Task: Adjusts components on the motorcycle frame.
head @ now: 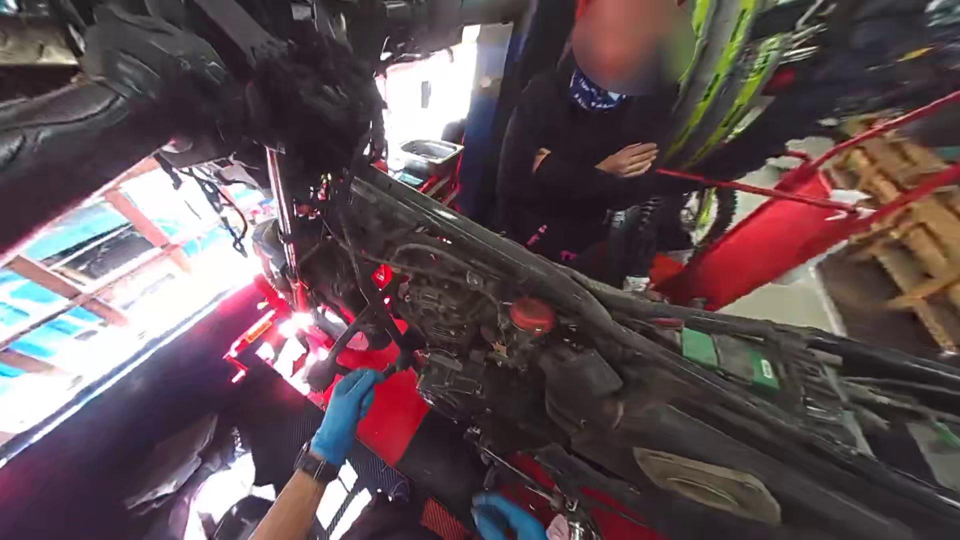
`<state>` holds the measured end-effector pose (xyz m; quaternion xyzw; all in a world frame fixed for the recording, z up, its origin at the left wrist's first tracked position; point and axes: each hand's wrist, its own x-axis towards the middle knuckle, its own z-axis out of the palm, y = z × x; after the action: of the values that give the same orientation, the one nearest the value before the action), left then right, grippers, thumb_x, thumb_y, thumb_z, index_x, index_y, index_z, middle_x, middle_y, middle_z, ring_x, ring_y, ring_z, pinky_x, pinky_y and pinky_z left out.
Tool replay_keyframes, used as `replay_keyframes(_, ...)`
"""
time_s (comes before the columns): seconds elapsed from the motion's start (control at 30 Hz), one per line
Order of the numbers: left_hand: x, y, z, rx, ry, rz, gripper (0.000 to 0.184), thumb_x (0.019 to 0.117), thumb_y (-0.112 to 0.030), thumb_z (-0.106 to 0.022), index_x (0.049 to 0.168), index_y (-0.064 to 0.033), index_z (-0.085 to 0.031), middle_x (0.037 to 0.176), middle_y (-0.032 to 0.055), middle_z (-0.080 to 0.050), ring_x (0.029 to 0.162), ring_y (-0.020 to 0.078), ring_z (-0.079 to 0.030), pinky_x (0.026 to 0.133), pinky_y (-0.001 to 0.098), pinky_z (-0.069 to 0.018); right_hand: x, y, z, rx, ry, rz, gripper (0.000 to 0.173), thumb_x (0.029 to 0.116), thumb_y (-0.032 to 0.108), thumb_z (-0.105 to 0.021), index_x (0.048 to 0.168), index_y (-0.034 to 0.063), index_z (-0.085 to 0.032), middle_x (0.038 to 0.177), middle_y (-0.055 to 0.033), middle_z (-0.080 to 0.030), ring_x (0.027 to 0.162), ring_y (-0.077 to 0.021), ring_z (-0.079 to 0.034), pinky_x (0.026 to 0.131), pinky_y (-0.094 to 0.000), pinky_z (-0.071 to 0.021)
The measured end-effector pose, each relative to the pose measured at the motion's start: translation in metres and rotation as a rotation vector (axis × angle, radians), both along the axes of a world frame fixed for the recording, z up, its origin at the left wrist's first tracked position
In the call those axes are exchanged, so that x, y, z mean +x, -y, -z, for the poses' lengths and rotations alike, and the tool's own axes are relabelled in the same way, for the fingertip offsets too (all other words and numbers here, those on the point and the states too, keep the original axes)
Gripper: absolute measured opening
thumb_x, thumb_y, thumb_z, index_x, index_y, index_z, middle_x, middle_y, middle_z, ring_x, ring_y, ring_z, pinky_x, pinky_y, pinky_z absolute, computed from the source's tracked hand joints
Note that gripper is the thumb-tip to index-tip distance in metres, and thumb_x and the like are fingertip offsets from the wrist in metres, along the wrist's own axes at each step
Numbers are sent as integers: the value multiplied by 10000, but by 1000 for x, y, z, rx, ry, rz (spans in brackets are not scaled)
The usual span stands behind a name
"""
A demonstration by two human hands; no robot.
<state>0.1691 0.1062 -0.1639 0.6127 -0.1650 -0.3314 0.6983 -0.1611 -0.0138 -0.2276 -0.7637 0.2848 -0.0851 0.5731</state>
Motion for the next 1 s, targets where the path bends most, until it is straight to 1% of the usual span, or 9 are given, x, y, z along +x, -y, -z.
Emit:
replay_keyframes(0.1,44,66,-36,-120,77,63,333,1091,-195,-422,1268,-44,-660,551,-92,-392,420,18,-325,407,185,-321,129,19,-93,28,460,173,412,957,189,-644,1312,-17,-605,1122,-96,-727,1007,-189,-717,884,-377,-616)
replay_keyframes(0.17,59,97,-54,-181,99,-5,313,1080,-166,-479,1313,-26,-636,585,-74,-433,422,21,-329,397,186,-317,201,42,-132,115,589,277,548,980,169,-594,1465,-40,-448,1183,-142,-704,1002,-232,-717,863,-402,-618)
replay_keyframes(0.27,76,117,-69,-196,137,-127,325,1049,-105,-552,1352,1,-607,692,-18,-533,451,31,-354,406,193,-326,261,69,-159,280,645,381,612,1024,138,-542,1560,-1,-279,1115,-156,-709,814,-200,-714,710,-332,-605)
replay_keyframes(0.37,88,119,-77,-303,97,-96,361,1033,-68,-565,1387,8,-565,638,-26,-504,432,28,-368,393,185,-343,273,75,-163,340,776,402,531,1001,86,-524,1490,-24,-349,950,-127,-711,681,-165,-675,612,-291,-580)
replay_keyframes(0.47,98,115,-85,-691,-227,160,384,1070,-82,-404,1440,-46,-503,528,-72,-407,400,25,-380,402,175,-366,279,80,-153,416,923,358,560,993,86,-504,1504,-6,-295,898,-90,-684,652,-144,-652,604,-279,-574)
replay_keyframes(0.57,96,101,-91,-890,-434,404,227,1077,-201,-435,1115,-118,-643,510,-93,-409,412,41,-400,438,201,-374,284,89,-143,491,1029,315,520,940,55,-535,1432,32,-369,786,-61,-638,607,-155,-632,574,-302,-575)
replay_keyframes(0.63,90,85,-91,-898,-403,489,178,1069,-242,-486,1043,-151,-637,523,-105,-408,427,29,-407,455,190,-379,286,93,-142,508,1056,302,508,869,-4,-540,1357,61,-414,682,-22,-592,541,-148,-610,529,-305,-568)
replay_keyframes(0.83,91,79,-74,-933,-405,519,156,1045,-186,-543,1132,-134,-662,554,-90,-461,463,35,-449,489,200,-403,287,94,-136,433,1068,285,593,788,-67,-522,1354,67,-404,660,5,-565,488,-112,-562,463,-268,-520)
replay_keyframes(1.0,109,88,-72,-682,-154,349,447,991,-22,-501,1437,-48,-532,595,-49,-506,457,28,-444,452,180,-409,286,94,-135,457,1066,291,587,786,-76,-515,1340,73,-393,636,20,-542,481,-113,-552,464,-271,-518)
